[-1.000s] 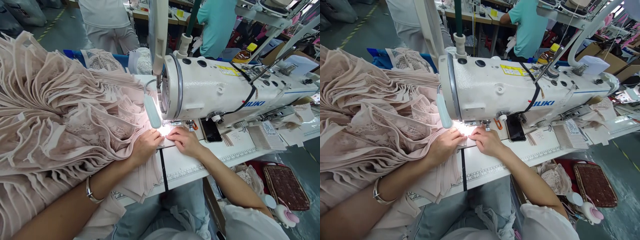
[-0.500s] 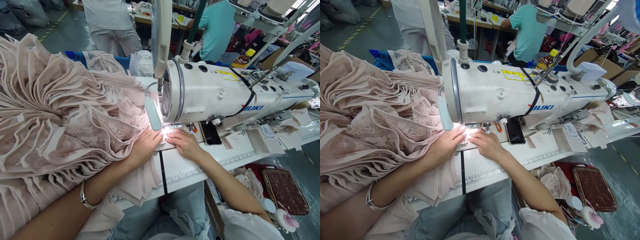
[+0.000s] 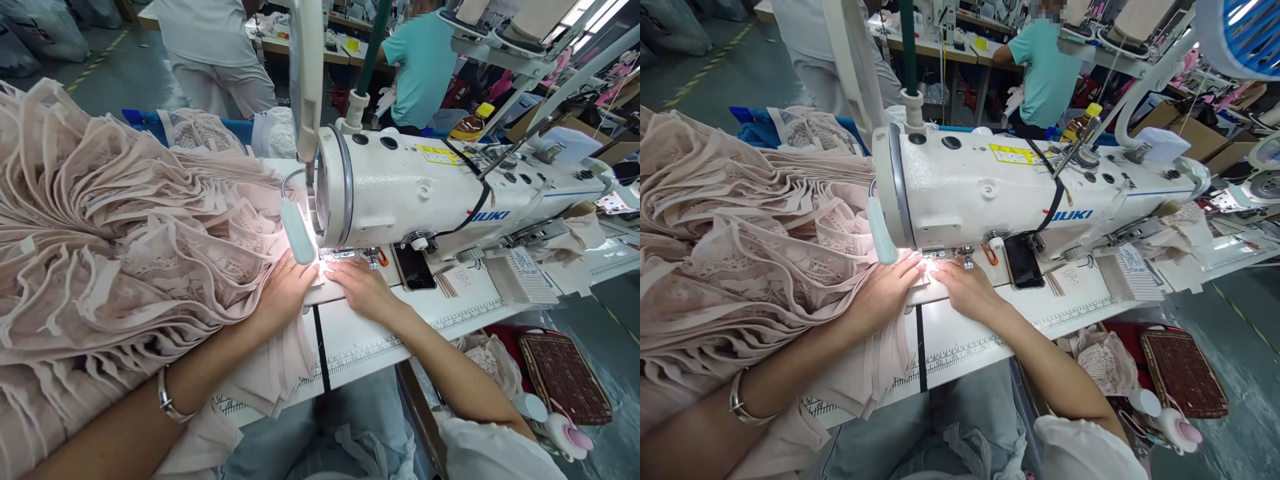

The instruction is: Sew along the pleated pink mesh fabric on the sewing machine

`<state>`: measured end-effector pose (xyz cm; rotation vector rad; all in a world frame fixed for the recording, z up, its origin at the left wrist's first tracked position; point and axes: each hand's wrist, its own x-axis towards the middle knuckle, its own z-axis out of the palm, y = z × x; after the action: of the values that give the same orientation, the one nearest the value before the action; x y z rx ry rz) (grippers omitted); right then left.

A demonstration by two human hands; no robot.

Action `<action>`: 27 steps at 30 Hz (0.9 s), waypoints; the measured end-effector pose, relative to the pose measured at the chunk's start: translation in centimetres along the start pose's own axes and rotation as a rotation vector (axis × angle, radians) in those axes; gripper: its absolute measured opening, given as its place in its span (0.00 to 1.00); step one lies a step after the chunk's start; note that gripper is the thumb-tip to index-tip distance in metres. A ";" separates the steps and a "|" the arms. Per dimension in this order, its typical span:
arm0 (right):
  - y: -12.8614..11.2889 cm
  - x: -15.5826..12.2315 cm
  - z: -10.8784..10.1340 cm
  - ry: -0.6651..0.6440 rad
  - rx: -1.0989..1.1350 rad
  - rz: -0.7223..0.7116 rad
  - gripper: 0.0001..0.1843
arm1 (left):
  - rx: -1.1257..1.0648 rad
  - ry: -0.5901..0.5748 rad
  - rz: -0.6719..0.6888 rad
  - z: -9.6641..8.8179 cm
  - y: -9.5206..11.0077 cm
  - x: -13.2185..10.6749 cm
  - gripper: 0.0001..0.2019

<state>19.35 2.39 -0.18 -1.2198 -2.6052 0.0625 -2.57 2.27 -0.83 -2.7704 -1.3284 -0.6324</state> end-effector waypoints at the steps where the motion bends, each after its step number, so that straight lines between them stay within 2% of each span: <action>1: 0.0 0.1 -0.1 -0.011 0.000 0.004 0.24 | 0.012 0.008 -0.021 0.0 0.1 -0.1 0.14; 6: -0.2 0.3 -0.1 -0.057 -0.015 0.025 0.27 | 0.087 0.010 -0.023 -0.5 0.4 -0.4 0.13; 12: -0.3 0.5 0.1 -0.102 -0.054 0.050 0.30 | 0.026 0.053 0.019 -0.5 0.3 -0.4 0.14; 18: -0.1 0.7 -0.1 -0.139 -0.061 0.023 0.34 | 0.082 0.079 0.003 -0.7 0.4 -0.4 0.14; 27: -0.1 1.1 -0.3 -0.184 -0.040 0.089 0.29 | 0.132 0.056 -0.033 -1.1 0.7 -0.2 0.14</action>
<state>18.68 3.09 0.39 -1.4049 -2.7179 0.1461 -2.55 1.51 0.21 -2.6135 -1.3546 -0.5952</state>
